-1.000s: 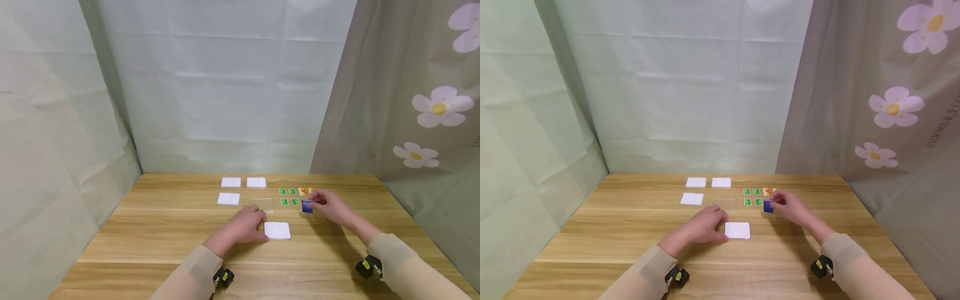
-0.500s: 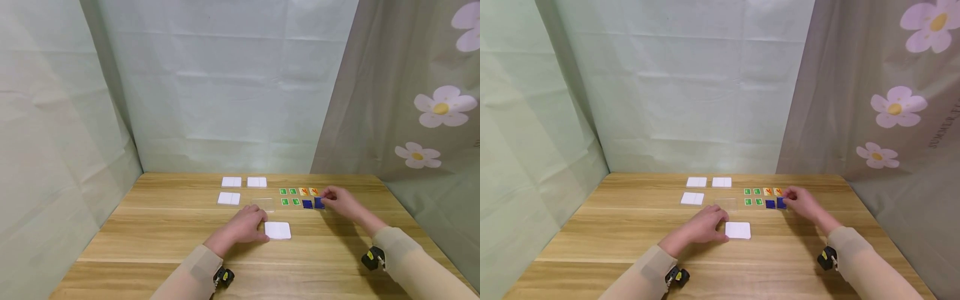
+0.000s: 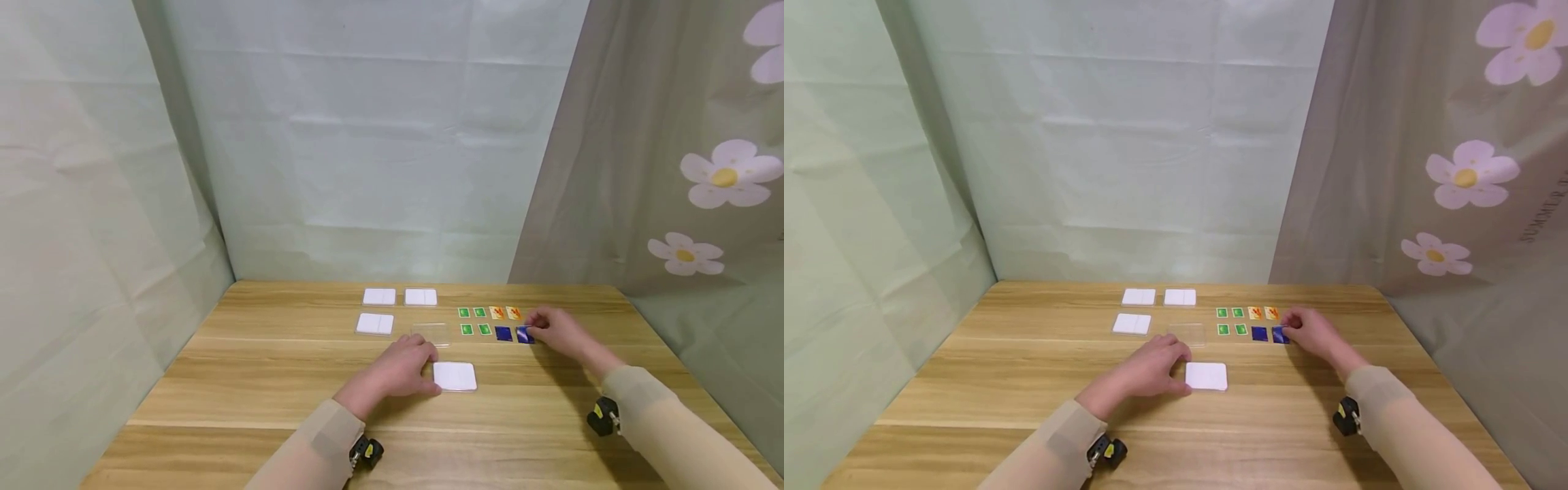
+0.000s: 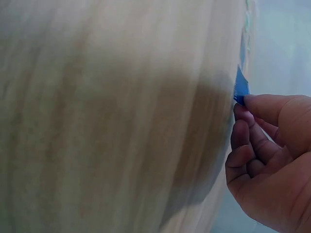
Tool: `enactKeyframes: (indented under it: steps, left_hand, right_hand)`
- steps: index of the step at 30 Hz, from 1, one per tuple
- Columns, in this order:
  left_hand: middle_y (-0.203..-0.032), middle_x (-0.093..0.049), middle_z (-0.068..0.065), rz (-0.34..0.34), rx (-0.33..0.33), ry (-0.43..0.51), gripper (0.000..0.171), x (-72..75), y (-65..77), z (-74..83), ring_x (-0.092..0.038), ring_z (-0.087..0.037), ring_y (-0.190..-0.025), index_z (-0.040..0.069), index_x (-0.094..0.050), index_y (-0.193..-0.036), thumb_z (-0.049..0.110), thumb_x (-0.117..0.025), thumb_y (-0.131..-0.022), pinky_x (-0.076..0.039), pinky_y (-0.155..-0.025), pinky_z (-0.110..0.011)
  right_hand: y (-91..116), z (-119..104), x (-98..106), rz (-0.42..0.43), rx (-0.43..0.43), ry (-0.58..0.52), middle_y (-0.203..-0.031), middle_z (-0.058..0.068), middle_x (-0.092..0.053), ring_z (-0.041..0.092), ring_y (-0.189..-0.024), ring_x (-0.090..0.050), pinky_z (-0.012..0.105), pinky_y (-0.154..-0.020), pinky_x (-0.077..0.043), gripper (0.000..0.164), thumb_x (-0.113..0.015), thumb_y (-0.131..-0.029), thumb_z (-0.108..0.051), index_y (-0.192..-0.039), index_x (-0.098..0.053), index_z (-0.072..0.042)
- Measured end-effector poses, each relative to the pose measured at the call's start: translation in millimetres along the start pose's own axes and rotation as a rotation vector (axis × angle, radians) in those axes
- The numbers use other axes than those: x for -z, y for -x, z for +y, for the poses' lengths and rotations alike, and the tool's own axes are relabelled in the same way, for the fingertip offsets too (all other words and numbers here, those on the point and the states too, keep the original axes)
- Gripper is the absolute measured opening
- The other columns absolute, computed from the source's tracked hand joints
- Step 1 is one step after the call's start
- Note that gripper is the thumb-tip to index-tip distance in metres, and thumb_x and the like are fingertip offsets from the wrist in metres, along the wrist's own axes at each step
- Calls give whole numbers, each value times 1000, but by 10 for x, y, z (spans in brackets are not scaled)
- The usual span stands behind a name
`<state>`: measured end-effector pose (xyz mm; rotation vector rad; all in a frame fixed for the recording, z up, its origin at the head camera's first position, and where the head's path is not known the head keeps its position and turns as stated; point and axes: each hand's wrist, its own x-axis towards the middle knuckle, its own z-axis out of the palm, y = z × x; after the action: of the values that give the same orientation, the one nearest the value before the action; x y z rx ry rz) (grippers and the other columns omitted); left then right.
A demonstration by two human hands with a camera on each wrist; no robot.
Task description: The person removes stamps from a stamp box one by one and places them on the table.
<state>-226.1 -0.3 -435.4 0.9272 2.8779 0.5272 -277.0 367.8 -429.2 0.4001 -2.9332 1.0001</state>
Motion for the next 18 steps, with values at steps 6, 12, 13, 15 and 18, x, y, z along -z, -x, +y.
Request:
enactKeyframes:
  steps: [6,12,13,15,18]
  left_hand:
    - [-120,-66,-1,0,-2,-3,50,-8,-5,-4,-55,-18,-107,12,-75,-121,41,-96,-86,-50,-99,-36]
    - [-121,-66,-1,-1,1,-2,50,-13,-7,-7,-55,-18,-107,13,-74,-121,41,-96,-86,-50,-99,-35]
    - [-120,-66,-1,-1,1,-1,50,-14,-6,-5,-55,-18,-107,12,-74,-121,41,-96,-86,-50,-99,-35]
    - [-120,-66,0,-2,1,0,50,-15,-6,-1,-54,-18,-107,13,-74,-122,42,-96,-87,-50,-99,-35]
    - [-119,-66,0,-2,-2,1,51,-16,-6,5,-53,-17,-106,12,-75,-122,41,-96,-87,-50,-98,-35]
  right_hand:
    - [-20,31,-51,10,23,40,-96,9,-73,21,-88,-64,38,-76,-53,5,-74,-102,-1,-105,-71,2]
    - [-41,35,-77,26,26,74,-93,7,-72,20,-85,-61,40,-76,-50,5,-75,-102,-3,-101,-70,-1]
    - [-42,36,-80,27,25,82,-93,6,-72,20,-85,-61,40,-76,-50,5,-75,-102,-3,-101,-70,-1]
    - [-45,34,-83,29,18,89,-93,7,-72,21,-85,-61,41,-78,-50,5,-75,-102,-3,-101,-70,-2]
    - [-45,23,-84,32,-7,101,-94,7,-72,23,-87,-62,43,-80,-51,4,-74,-103,-4,-102,-71,-2]
